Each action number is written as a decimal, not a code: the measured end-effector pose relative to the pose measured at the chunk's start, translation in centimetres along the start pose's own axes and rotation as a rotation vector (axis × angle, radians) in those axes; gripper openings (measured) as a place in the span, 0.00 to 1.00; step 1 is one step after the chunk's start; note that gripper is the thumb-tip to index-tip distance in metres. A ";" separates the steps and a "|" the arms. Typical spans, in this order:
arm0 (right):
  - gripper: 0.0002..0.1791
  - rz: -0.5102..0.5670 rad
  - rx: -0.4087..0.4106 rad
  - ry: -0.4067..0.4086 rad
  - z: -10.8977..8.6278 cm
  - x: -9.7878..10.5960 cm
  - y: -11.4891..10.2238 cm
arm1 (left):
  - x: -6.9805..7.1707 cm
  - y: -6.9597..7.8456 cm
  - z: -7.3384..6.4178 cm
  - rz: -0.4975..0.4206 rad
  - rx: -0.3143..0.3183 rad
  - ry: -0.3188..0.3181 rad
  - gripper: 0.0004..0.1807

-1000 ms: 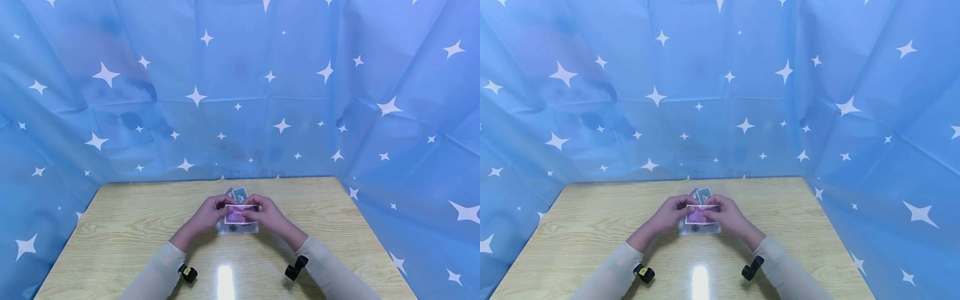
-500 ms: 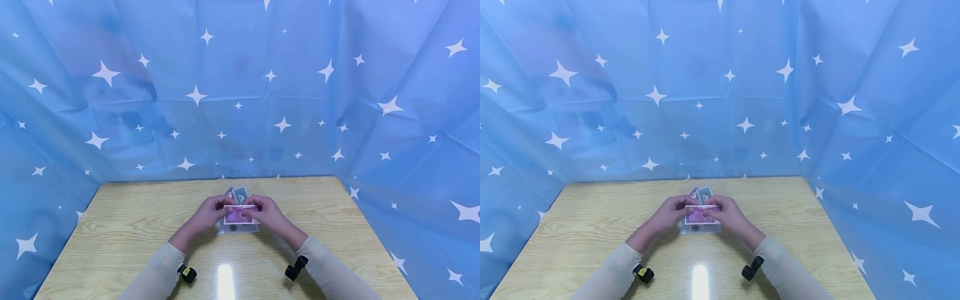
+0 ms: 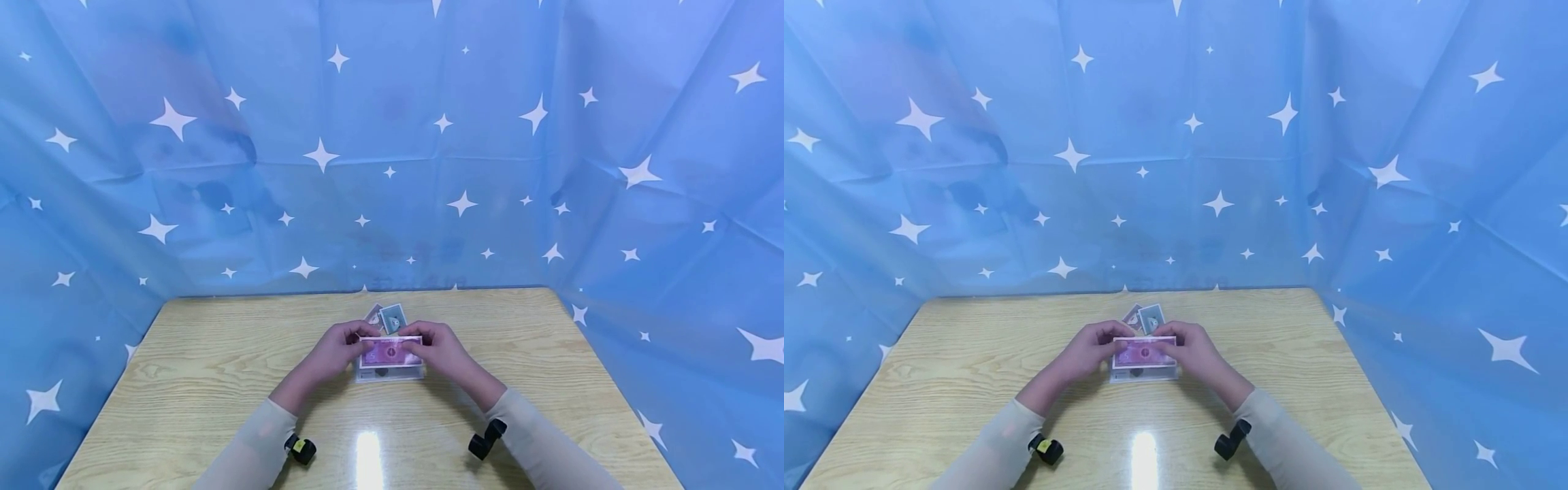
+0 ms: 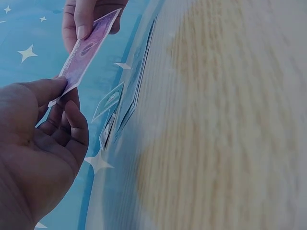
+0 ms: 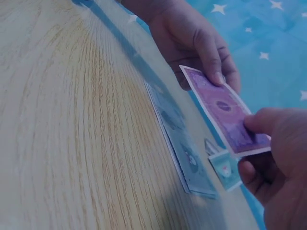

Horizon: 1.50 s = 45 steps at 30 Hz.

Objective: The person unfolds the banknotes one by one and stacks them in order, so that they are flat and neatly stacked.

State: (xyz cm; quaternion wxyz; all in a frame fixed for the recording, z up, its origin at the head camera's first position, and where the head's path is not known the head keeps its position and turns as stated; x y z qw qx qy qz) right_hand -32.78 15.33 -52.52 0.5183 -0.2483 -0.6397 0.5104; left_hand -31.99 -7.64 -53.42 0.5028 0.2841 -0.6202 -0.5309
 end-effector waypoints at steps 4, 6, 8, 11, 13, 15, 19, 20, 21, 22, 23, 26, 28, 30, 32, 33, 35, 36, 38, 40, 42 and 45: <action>0.12 0.010 -0.009 0.003 -0.2 0.2 0.1 | 0.2 0.0 -0.1 0.011 -0.005 -0.007 0.12; 0.12 0.001 -0.014 0.012 -0.3 0.3 0.1 | 0.3 0.0 -0.2 0.012 -0.002 -0.012 0.12; 0.12 -0.011 -0.021 0.022 -0.3 0.4 0.2 | 0.4 0.0 -0.3 0.014 0.005 -0.014 0.12; 0.11 -0.028 -0.024 0.037 -0.4 0.5 0.3 | 0.4 -0.1 -0.4 0.018 0.007 -0.020 0.12; 0.11 -0.031 -0.028 0.043 -0.4 0.6 0.4 | 0.4 -0.1 -0.4 0.030 0.006 -0.022 0.12; 0.10 -0.033 -0.030 0.045 -0.5 0.6 0.5 | 0.4 -0.1 -0.4 0.041 0.006 -0.025 0.12; 0.10 -0.037 -0.039 0.046 -0.6 0.6 0.7 | 0.4 -0.2 -0.5 0.064 0.008 -0.030 0.12; 0.10 -0.038 -0.040 0.046 -0.6 0.6 0.8 | 0.4 -0.1 -0.5 0.069 0.005 -0.031 0.12; 0.10 -0.040 -0.042 0.046 -0.6 0.6 0.8 | 0.4 -0.1 -0.5 0.077 0.001 -0.032 0.12; 0.10 -0.042 -0.040 0.046 -0.5 0.6 0.9 | 0.4 -0.1 -0.5 0.083 -0.004 -0.033 0.12; 0.10 -0.043 -0.038 0.046 -0.5 0.6 0.9 | 0.4 -0.1 -0.4 0.091 -0.010 -0.035 0.12; 0.11 -0.043 -0.034 0.045 -0.5 0.6 1.0 | 0.4 -0.2 -0.4 0.116 -0.027 -0.039 0.12; 0.11 -0.046 -0.036 0.045 -0.5 0.6 1.0 | 0.4 -0.3 -0.3 0.124 -0.032 -0.046 0.13; 0.11 -0.051 -0.038 0.044 -0.5 0.6 1.1 | 0.4 -0.3 -0.3 0.132 -0.039 -0.052 0.13; 0.11 -0.060 -0.038 0.038 -0.5 0.6 1.3 | 0.4 -0.3 -0.3 0.144 -0.044 -0.057 0.13; 0.11 -0.065 -0.039 0.034 -0.5 0.6 1.3 | 0.4 -0.3 -0.3 0.153 -0.045 -0.058 0.14; 0.11 -0.072 -0.038 0.021 -0.5 0.5 1.5 | 0.4 -0.4 -0.3 0.179 -0.046 -0.062 0.13; 0.10 -0.076 -0.037 0.015 -0.5 0.4 1.5 | 0.3 -0.4 -0.2 0.196 -0.047 -0.064 0.13; 0.10 -0.087 -0.041 0.005 -0.5 0.3 1.7 | 0.3 -0.5 -0.2 0.229 -0.044 -0.074 0.13; 0.10 -0.102 -0.042 -0.001 -0.5 0.3 1.8 | 0.2 -0.6 -0.1 0.260 -0.041 -0.083 0.13; 0.10 -0.116 -0.042 -0.003 -0.5 0.2 1.8 | 0.1 -0.7 -0.1 0.286 -0.040 -0.096 0.13; 0.09 -0.133 -0.045 -0.002 -0.5 0.1 1.9 | 0.0 -0.6 -0.1 0.310 -0.044 -0.109 0.12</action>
Point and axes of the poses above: each hand's wrist, its own z-axis towards the middle knuckle, its own x-axis out of the back of the hand, y = z × x, the point moved 6 cm from there along z, towards the middle knuckle, and after that the axes turned 1 degree about -x, right-handed, at the moved point
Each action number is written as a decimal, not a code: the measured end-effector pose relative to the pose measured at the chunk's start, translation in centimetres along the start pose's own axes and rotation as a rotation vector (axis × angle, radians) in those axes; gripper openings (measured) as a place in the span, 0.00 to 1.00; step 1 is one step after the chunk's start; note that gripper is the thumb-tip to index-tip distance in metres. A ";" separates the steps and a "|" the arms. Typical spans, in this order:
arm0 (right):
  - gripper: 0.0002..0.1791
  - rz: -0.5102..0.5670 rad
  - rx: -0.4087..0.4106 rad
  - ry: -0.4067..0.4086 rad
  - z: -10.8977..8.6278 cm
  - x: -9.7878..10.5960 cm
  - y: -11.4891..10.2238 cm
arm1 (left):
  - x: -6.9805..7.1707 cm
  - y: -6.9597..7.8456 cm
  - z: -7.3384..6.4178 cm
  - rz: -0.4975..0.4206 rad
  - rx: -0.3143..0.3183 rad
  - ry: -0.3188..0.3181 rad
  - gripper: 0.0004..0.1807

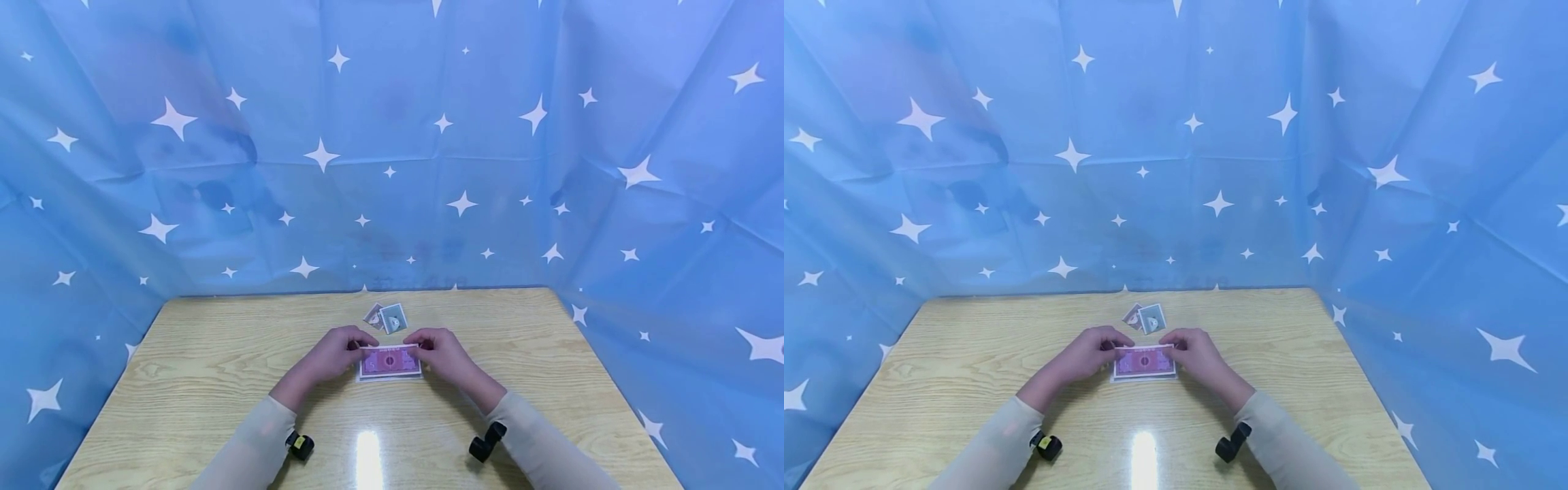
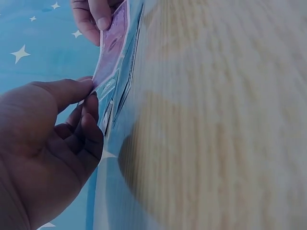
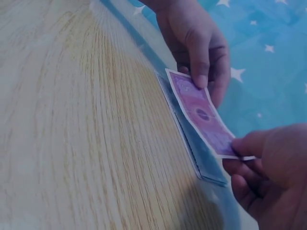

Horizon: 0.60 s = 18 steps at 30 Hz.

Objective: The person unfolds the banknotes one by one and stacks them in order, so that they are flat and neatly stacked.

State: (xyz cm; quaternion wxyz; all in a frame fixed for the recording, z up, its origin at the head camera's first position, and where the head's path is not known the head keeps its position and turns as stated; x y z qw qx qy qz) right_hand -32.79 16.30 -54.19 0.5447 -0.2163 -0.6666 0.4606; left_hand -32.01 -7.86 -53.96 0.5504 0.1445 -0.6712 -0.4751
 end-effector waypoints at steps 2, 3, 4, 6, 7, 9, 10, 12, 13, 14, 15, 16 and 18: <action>0.09 -0.008 0.000 0.002 0.1 -0.1 0.0 | 0.0 0.1 0.0 0.010 -0.006 -0.003 0.12; 0.09 -0.013 -0.001 0.003 0.1 -0.1 0.0 | 0.0 0.1 0.1 0.014 -0.008 -0.002 0.11; 0.09 -0.018 0.004 0.006 0.1 -0.1 -0.1 | 0.0 0.2 0.1 0.017 -0.012 -0.002 0.11; 0.09 -0.034 0.013 0.012 0.2 -0.2 -0.2 | -0.1 0.1 0.2 0.027 -0.013 0.002 0.11; 0.09 -0.046 0.017 0.016 0.2 -0.2 -0.2 | -0.1 0.1 0.3 0.033 -0.017 0.002 0.11; 0.08 -0.068 0.024 0.022 0.2 -0.2 -0.3 | -0.1 0.2 0.4 0.046 -0.024 0.002 0.10; 0.08 -0.084 0.032 0.027 0.2 -0.2 -0.3 | -0.1 0.2 0.5 0.056 -0.027 0.003 0.10; 0.09 -0.106 0.041 0.033 0.2 -0.3 -0.3 | -0.1 0.2 0.6 0.076 -0.032 0.002 0.09; 0.09 -0.114 0.045 0.035 0.3 -0.3 -0.3 | -0.2 0.3 0.6 0.085 -0.032 0.000 0.09; 0.09 -0.121 0.050 0.035 0.3 -0.4 -0.4 | -0.2 0.3 0.7 0.097 -0.033 -0.002 0.09; 0.10 -0.126 0.055 0.037 0.3 -0.4 -0.4 | -0.2 0.3 0.7 0.108 -0.035 -0.004 0.09; 0.10 -0.131 0.057 0.037 0.3 -0.5 -0.4 | -0.3 0.3 0.7 0.118 -0.036 -0.006 0.09; 0.11 -0.136 0.055 0.037 0.3 -0.6 -0.4 | -0.3 0.3 0.8 0.133 -0.037 -0.008 0.09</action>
Point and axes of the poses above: each hand's wrist, its own z-axis towards the middle knuckle, its own x-axis out of the back of the hand, y = z × x, the point moved 6 cm from there along z, towards the middle knuckle, and after that the axes turned 1 degree about -x, right-handed, at the moved point
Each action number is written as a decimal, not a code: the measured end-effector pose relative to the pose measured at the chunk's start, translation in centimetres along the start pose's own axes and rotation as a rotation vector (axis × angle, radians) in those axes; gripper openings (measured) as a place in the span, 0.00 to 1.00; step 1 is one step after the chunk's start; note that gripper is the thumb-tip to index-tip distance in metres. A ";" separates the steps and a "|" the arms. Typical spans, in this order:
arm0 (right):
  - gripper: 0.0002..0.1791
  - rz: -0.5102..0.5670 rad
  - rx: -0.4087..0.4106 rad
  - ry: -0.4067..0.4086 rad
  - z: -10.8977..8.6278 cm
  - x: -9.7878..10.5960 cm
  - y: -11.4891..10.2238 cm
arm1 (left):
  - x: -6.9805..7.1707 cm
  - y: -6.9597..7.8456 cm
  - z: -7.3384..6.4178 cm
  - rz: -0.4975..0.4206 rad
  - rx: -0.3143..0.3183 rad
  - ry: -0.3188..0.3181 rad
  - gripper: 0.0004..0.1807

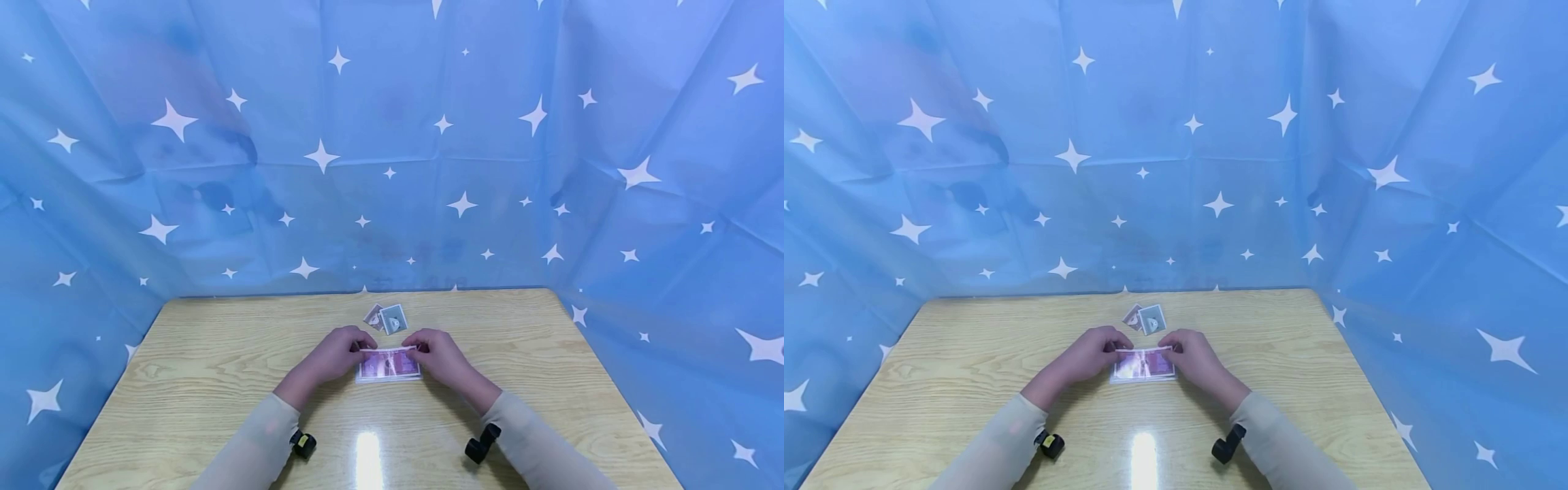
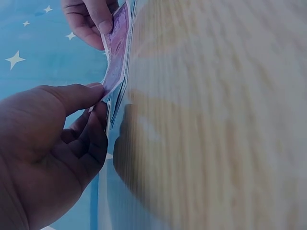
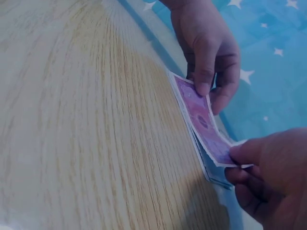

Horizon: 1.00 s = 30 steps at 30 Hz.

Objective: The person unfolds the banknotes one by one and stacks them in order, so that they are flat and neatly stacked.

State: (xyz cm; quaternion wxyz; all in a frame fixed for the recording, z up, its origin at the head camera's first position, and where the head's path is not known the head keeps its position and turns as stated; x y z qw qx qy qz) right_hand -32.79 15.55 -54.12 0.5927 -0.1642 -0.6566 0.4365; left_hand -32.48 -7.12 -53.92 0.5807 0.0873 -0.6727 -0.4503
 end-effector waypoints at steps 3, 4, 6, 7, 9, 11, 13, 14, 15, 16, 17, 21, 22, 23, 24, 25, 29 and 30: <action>0.11 -0.023 -0.003 -0.003 -0.1 -0.1 -0.1 | -0.1 -0.1 0.1 0.025 -0.003 -0.002 0.09; 0.11 -0.033 -0.005 -0.005 -0.1 -0.2 -0.1 | -0.2 -0.1 0.1 0.032 0.000 -0.004 0.09; 0.11 -0.055 -0.010 -0.008 -0.1 -0.2 -0.1 | -0.3 -0.2 0.2 0.046 0.001 -0.009 0.08; 0.11 -0.065 -0.011 -0.010 -0.1 -0.3 -0.1 | -0.4 -0.2 0.2 0.052 0.005 -0.013 0.08; 0.11 -0.088 -0.008 -0.012 -0.1 -0.4 -0.1 | -0.5 -0.3 0.2 0.058 0.015 -0.018 0.08; 0.10 -0.110 -0.005 -0.013 -0.1 -0.5 -0.1 | -0.6 -0.4 0.3 0.062 0.027 -0.021 0.08; 0.09 -0.133 0.005 -0.012 -0.1 -0.6 -0.1 | -0.7 -0.4 0.3 0.070 0.030 -0.019 0.07; 0.09 -0.145 0.008 -0.013 -0.1 -0.6 -0.1 | -0.7 -0.4 0.3 0.075 0.026 -0.018 0.07; 0.09 -0.154 0.011 -0.013 -0.1 -0.7 -0.1 | -0.7 -0.3 0.3 0.084 0.016 -0.015 0.07; 0.09 -0.163 0.009 -0.013 -0.1 -0.7 -0.1 | -0.7 -0.3 0.3 0.091 0.010 -0.015 0.07; 0.08 -0.171 0.011 -0.013 -0.1 -0.7 0.0 | -0.7 -0.3 0.3 0.098 0.005 -0.013 0.07; 0.08 -0.195 0.007 -0.014 -0.1 -0.8 0.0 | -0.8 -0.2 0.3 0.110 -0.002 -0.011 0.08; 0.08 -0.198 0.005 -0.015 -0.2 -0.8 0.0 | -0.8 -0.2 0.3 0.110 0.003 -0.012 0.09; 0.08 -0.200 0.005 -0.016 -0.2 -0.8 0.0 | -0.8 -0.2 0.3 0.111 0.002 -0.010 0.09; 0.08 -0.203 0.001 -0.018 -0.2 -0.8 0.0 | -0.8 -0.2 0.3 0.110 0.001 -0.008 0.09; 0.08 -0.205 0.000 -0.019 -0.2 -0.8 0.0 | -0.8 -0.2 0.3 0.110 -0.001 -0.007 0.09; 0.08 -0.215 -0.009 -0.023 -0.1 -0.8 0.1 | -0.7 -0.3 0.4 0.108 -0.004 -0.001 0.09; 0.08 -0.217 -0.010 -0.025 -0.1 -0.8 0.2 | -0.7 -0.3 0.4 0.106 -0.004 -0.001 0.09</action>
Point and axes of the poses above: each hand's wrist, its own z-axis towards the middle knuckle, its own x-axis out of the back of the hand, y = z × x, the point moved 6 cm from there along z, towards the middle knuckle, and after that the axes turned 1 degree about -x, right-handed, at the moved point
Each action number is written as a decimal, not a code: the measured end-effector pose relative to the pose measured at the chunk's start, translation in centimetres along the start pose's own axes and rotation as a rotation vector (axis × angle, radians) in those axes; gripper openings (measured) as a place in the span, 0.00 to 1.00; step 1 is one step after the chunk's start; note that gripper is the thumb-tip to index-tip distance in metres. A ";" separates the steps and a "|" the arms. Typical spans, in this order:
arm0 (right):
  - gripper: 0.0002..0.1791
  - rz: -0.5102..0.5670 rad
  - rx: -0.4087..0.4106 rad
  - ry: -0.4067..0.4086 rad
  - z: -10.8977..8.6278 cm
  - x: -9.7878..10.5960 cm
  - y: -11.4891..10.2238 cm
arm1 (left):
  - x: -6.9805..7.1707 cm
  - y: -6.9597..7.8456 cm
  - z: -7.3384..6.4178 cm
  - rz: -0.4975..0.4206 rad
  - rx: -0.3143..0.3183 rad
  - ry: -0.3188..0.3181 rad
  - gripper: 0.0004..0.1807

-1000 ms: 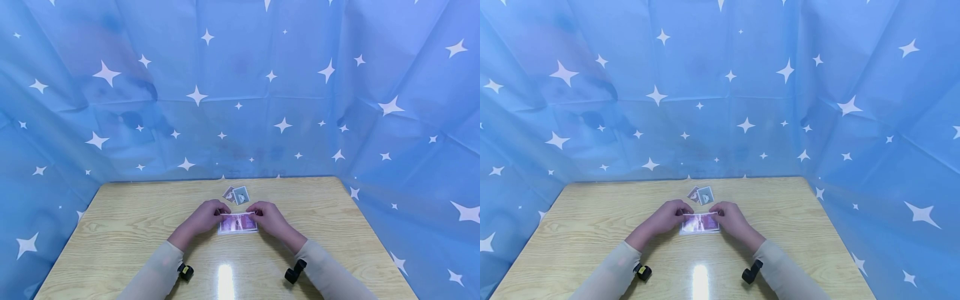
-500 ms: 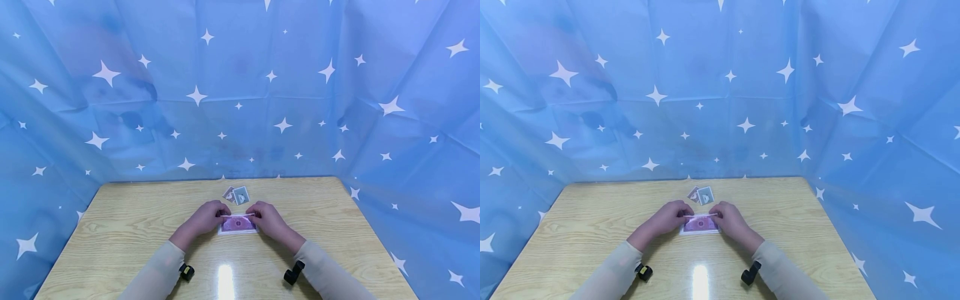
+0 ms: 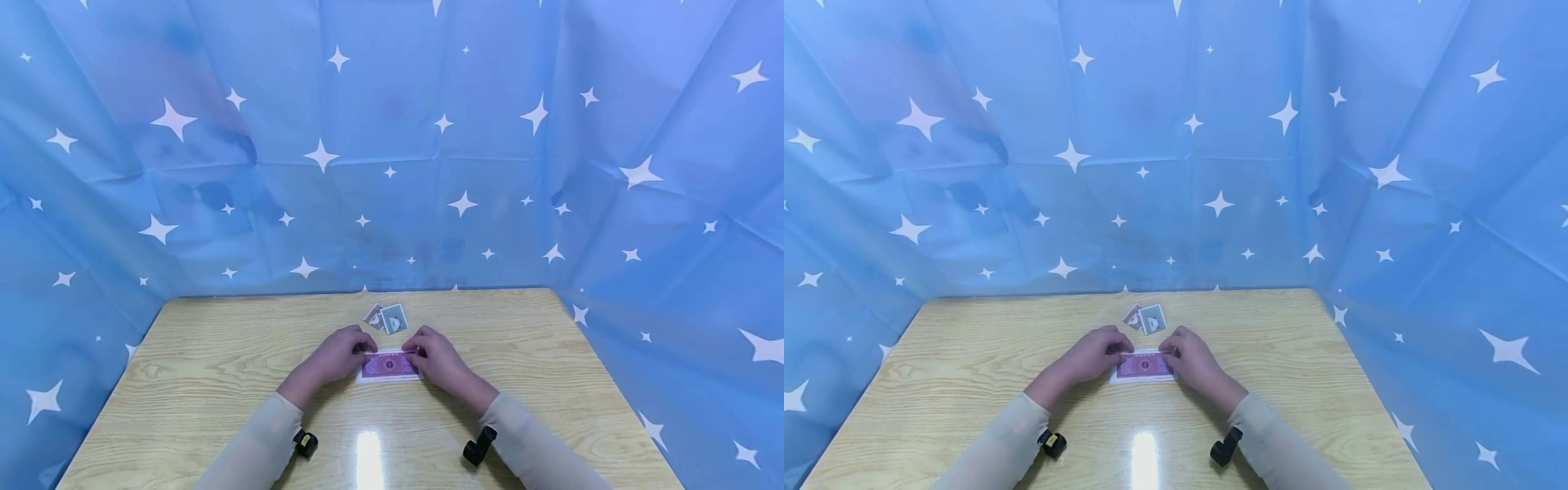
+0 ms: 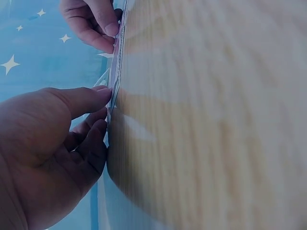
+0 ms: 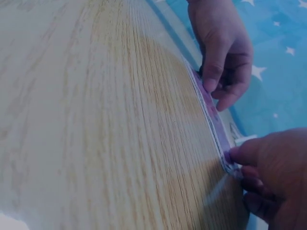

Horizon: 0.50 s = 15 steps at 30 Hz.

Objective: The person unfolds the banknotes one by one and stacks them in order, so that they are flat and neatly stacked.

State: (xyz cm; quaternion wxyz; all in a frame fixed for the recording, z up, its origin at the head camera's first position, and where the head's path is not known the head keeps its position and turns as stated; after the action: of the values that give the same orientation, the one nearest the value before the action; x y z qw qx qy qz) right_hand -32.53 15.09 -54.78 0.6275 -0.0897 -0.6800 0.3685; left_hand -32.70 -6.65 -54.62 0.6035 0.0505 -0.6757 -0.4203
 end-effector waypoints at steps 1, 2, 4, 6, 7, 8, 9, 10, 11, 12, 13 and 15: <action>0.08 0.001 0.003 0.000 0.0 0.0 0.0 | 0.0 0.0 0.0 0.000 0.001 0.000 0.09; 0.08 0.003 0.004 0.000 0.0 0.0 0.1 | 0.0 0.0 0.0 0.000 0.002 -0.002 0.09; 0.08 0.012 0.003 -0.003 0.0 -0.1 0.1 | 0.0 0.1 0.0 0.000 0.001 -0.005 0.10; 0.08 0.016 0.005 -0.003 0.0 -0.1 0.2 | 0.1 0.2 -0.1 0.005 -0.009 -0.004 0.10; 0.08 0.019 0.007 -0.002 0.0 -0.1 0.2 | 0.1 0.2 -0.1 0.007 -0.010 -0.005 0.10; 0.08 0.022 0.005 -0.001 0.0 -0.1 0.2 | 0.1 0.2 -0.1 0.009 -0.012 -0.007 0.10; 0.08 0.023 0.007 0.001 0.0 -0.1 0.2 | 0.1 0.3 -0.1 0.011 -0.012 -0.008 0.10; 0.08 0.025 0.007 0.001 0.0 -0.1 0.2 | 0.2 0.3 -0.1 0.011 -0.012 -0.009 0.10; 0.08 0.026 0.007 0.002 0.0 -0.1 0.2 | 0.2 0.3 -0.1 0.012 -0.015 -0.009 0.10; 0.08 0.028 0.008 0.004 0.0 0.0 0.2 | 0.2 0.3 -0.1 0.010 -0.013 -0.010 0.10; 0.08 0.031 0.008 0.004 0.0 0.0 0.2 | 0.2 0.4 -0.1 0.008 -0.011 -0.010 0.09; 0.08 0.033 0.007 0.003 0.0 0.0 0.2 | 0.3 0.4 -0.2 0.007 -0.010 -0.010 0.09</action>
State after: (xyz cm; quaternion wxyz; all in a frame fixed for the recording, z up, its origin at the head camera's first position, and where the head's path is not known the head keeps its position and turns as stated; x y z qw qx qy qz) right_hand -32.57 15.23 -54.92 0.6226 -0.0994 -0.6763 0.3810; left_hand -32.45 -6.61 -54.14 0.6017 0.0428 -0.6769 -0.4218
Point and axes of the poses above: each hand's wrist, its own z-axis towards the middle knuckle, its own x-axis out of the back of the hand, y = z × x, the point moved 6 cm from there along z, towards the middle knuckle, and after that the axes turned 1 degree about -x, right-handed, at the moved point
